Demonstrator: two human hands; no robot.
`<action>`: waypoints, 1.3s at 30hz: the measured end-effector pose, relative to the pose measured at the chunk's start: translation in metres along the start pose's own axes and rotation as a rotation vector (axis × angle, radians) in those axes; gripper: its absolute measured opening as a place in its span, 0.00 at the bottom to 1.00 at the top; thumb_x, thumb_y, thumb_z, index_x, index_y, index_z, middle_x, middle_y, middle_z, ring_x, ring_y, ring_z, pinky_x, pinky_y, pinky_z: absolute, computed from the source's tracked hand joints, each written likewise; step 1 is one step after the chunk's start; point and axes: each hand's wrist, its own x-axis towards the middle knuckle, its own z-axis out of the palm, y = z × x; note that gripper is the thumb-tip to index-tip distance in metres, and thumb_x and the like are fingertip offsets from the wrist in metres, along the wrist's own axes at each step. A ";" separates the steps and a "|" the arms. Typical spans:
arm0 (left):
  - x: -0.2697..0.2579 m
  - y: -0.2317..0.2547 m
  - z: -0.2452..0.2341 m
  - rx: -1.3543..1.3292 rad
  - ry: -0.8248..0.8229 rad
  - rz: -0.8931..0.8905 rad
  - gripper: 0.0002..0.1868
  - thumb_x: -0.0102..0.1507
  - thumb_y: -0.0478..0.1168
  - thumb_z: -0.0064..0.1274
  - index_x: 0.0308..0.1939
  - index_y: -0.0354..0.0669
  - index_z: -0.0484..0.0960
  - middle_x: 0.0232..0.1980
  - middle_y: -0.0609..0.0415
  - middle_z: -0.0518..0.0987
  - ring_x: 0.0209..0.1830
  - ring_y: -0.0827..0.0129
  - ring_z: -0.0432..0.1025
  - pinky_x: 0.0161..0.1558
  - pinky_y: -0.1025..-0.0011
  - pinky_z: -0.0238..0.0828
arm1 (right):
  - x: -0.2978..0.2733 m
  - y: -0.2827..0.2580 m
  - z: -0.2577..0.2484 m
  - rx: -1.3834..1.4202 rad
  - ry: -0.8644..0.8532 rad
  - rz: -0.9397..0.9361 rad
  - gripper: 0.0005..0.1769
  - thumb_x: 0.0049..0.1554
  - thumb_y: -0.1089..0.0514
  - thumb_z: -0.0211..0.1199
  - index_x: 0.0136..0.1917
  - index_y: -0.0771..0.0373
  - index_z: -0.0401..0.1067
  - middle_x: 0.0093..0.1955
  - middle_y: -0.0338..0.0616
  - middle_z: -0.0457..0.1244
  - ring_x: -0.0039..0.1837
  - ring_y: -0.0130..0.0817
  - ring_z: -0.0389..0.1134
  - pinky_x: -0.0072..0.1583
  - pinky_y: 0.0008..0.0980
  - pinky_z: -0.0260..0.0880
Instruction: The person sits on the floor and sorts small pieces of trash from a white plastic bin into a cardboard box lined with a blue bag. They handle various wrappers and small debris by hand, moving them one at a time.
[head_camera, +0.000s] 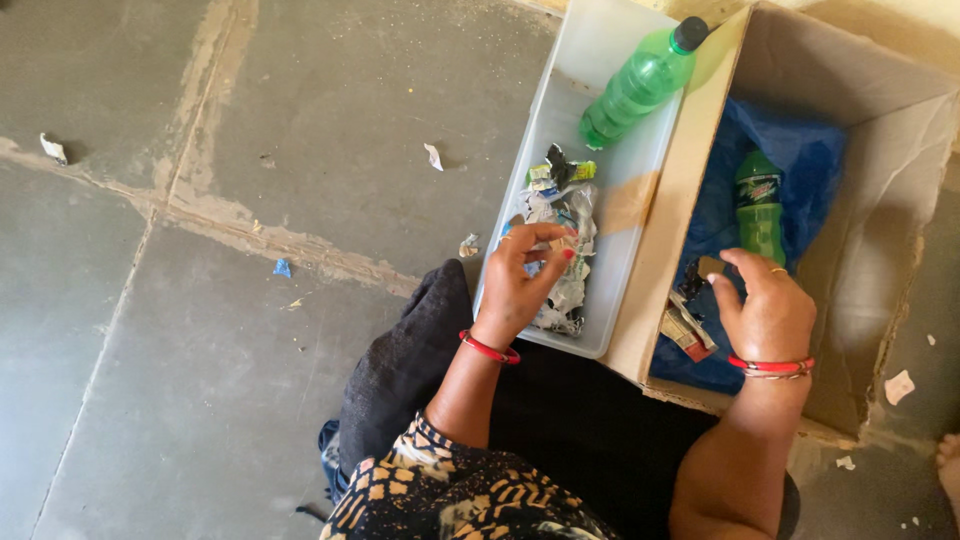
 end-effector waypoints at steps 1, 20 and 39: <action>0.001 0.000 0.002 0.158 -0.027 0.075 0.15 0.65 0.39 0.61 0.54 0.38 0.81 0.55 0.45 0.83 0.53 0.56 0.79 0.53 0.64 0.77 | 0.000 -0.004 -0.002 0.042 0.018 -0.008 0.15 0.59 0.57 0.71 0.60 0.57 0.76 0.52 0.47 0.70 0.53 0.47 0.72 0.53 0.42 0.71; -0.003 -0.006 0.007 0.275 -0.371 -0.124 0.10 0.63 0.42 0.60 0.38 0.38 0.85 0.35 0.51 0.84 0.31 0.68 0.80 0.36 0.73 0.76 | 0.003 -0.044 -0.027 0.377 0.162 0.001 0.09 0.62 0.64 0.69 0.56 0.62 0.75 0.53 0.48 0.71 0.54 0.39 0.75 0.57 0.33 0.73; 0.002 0.042 0.003 -0.021 -0.523 -0.117 0.06 0.66 0.35 0.56 0.44 0.37 0.80 0.36 0.57 0.80 0.35 0.79 0.78 0.37 0.77 0.73 | 0.009 -0.115 -0.036 0.612 0.091 -0.259 0.15 0.52 0.65 0.68 0.53 0.68 0.72 0.52 0.55 0.68 0.52 0.48 0.72 0.53 0.37 0.72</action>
